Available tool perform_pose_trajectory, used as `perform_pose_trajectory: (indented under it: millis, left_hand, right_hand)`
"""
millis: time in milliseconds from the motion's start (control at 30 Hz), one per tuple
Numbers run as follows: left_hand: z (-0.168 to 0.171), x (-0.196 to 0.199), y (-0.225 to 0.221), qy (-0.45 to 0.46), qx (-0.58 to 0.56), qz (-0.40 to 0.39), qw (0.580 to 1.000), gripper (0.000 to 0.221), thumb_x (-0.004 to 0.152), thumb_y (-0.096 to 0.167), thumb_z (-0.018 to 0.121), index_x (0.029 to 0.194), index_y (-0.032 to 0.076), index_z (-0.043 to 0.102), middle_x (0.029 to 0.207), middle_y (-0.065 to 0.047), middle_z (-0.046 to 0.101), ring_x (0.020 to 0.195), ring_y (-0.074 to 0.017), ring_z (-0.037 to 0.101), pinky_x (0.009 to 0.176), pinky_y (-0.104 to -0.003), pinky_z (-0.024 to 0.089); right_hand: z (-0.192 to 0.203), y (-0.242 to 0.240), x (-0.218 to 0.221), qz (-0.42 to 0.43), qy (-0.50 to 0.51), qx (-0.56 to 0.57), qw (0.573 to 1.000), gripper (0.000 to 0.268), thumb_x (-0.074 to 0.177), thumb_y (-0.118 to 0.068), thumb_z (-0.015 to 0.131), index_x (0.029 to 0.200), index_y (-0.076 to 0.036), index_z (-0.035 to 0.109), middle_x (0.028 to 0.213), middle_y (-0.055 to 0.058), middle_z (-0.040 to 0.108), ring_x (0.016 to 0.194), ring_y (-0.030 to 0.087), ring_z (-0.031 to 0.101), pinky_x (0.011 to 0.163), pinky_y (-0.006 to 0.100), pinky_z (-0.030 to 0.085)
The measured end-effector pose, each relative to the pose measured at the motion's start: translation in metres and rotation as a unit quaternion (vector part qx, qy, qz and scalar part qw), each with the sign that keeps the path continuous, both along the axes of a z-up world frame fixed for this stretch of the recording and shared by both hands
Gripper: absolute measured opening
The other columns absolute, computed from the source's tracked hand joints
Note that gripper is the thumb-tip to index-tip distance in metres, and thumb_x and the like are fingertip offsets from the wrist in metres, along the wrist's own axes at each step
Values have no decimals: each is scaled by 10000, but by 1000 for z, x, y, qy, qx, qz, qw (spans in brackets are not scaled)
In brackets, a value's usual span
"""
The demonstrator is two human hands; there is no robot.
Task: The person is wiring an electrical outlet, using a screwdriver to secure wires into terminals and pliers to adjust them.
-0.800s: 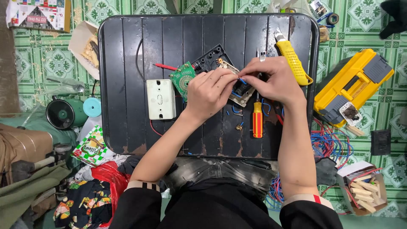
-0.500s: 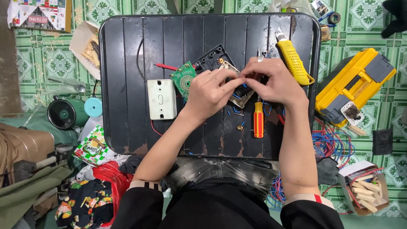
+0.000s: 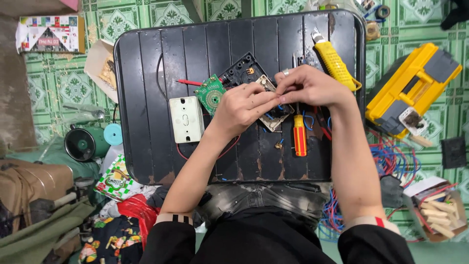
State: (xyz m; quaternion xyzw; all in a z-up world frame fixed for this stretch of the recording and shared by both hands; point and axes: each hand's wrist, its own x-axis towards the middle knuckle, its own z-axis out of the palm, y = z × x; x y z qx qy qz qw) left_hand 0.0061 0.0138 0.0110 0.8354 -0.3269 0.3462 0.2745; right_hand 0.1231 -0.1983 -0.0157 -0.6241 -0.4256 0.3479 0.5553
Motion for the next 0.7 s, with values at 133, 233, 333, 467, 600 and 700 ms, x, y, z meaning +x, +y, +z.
perform_pose_trajectory:
  millis: [133, 233, 333, 467, 600, 700]
  left_hand:
    - [5, 4, -4, 19, -38, -15, 999, 239, 1026, -38, 539, 943, 69, 736, 993, -40, 679, 929, -249, 645, 816, -315, 565]
    - [-11, 4, -2, 36, -68, -30, 997, 258, 1010, -55, 508, 973, 65, 734, 993, -37, 666, 940, -252, 632, 823, -330, 570]
    - [-14, 2, -3, 27, -74, -21, 997, 287, 967, -112, 517, 930, 70, 736, 931, -25, 642, 907, -234, 630, 810, -297, 568]
    - [-14, 2, -4, 25, -70, -11, 997, 235, 978, -89, 540, 938, 62, 716, 915, -27, 627, 879, -218, 609, 764, -284, 577]
    - [-24, 3, -4, 27, -82, 4, 996, 182, 997, -42, 561, 925, 54, 699, 911, -30, 626, 859, -224, 601, 717, -294, 585]
    - [-31, 5, -7, 2, -79, 19, 997, 163, 974, -25, 593, 908, 69, 709, 898, -16, 629, 851, -198, 599, 689, -272, 581]
  right_hand:
    - [22, 0, -4, -15, -6, -24, 1000, 116, 847, 64, 725, 879, -5, 813, 704, 28, 537, 718, 110, 534, 672, 328, 449]
    - [45, 3, -12, -50, -44, -43, 997, 86, 871, 50, 750, 914, 20, 818, 672, 36, 501, 658, 107, 509, 648, 319, 454]
    - [51, 3, -17, -46, -77, -56, 994, 117, 862, 53, 738, 925, 4, 823, 659, 49, 514, 650, 99, 504, 612, 319, 449]
    - [38, 4, -18, -76, -141, 1, 987, 128, 848, 56, 792, 960, 0, 819, 788, 123, 698, 641, 171, 627, 599, 324, 504]
    - [22, -1, -19, -127, -232, 63, 962, 106, 875, -37, 866, 956, 7, 815, 798, 118, 759, 597, 166, 646, 551, 297, 476]
    - [18, -1, -19, -118, -250, 90, 957, 90, 868, -76, 872, 869, -8, 812, 788, 129, 774, 545, 169, 628, 509, 281, 456]
